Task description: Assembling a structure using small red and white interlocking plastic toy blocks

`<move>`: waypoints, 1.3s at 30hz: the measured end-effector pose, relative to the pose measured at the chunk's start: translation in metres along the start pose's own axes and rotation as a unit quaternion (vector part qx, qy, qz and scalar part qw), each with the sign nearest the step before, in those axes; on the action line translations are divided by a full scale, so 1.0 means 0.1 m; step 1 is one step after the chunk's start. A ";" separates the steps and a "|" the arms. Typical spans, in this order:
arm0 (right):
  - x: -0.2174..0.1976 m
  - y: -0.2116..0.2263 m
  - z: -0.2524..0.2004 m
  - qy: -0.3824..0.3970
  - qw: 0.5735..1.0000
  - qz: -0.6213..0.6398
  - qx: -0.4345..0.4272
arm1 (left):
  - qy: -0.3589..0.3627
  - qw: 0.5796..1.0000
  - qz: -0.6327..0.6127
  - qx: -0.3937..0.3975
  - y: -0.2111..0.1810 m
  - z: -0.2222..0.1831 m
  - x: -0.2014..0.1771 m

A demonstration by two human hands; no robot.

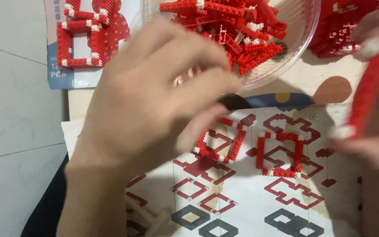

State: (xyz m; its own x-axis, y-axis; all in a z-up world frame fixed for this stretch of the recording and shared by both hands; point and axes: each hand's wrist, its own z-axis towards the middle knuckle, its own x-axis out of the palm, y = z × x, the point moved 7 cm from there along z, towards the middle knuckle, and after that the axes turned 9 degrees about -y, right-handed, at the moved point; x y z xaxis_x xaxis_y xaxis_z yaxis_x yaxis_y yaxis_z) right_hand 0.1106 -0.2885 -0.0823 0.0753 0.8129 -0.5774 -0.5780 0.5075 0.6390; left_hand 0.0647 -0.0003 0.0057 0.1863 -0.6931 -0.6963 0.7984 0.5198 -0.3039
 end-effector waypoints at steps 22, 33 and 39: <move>0.28 0.76 0.37 0.058 0.952 0.003 -0.301 | 0.505 0.647 0.186 -0.540 0.41 -0.44 0.01; 0.27 0.71 0.30 0.035 0.968 -0.022 -0.249 | 0.550 0.706 0.079 -0.439 0.23 -0.36 0.16; 0.25 0.73 0.35 0.023 0.959 -0.019 -0.284 | 0.084 0.986 -0.135 -0.047 0.01 -0.03 0.06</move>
State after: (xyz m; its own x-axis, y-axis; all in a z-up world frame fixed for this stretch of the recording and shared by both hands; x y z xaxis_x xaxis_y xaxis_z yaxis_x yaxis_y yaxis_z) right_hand 0.0990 -0.2209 -0.0320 0.0775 0.7772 -0.6244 -0.9252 0.2894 0.2455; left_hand 0.0649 -0.0032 -0.0005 -0.1295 -0.7250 -0.6765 0.7476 0.3768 -0.5469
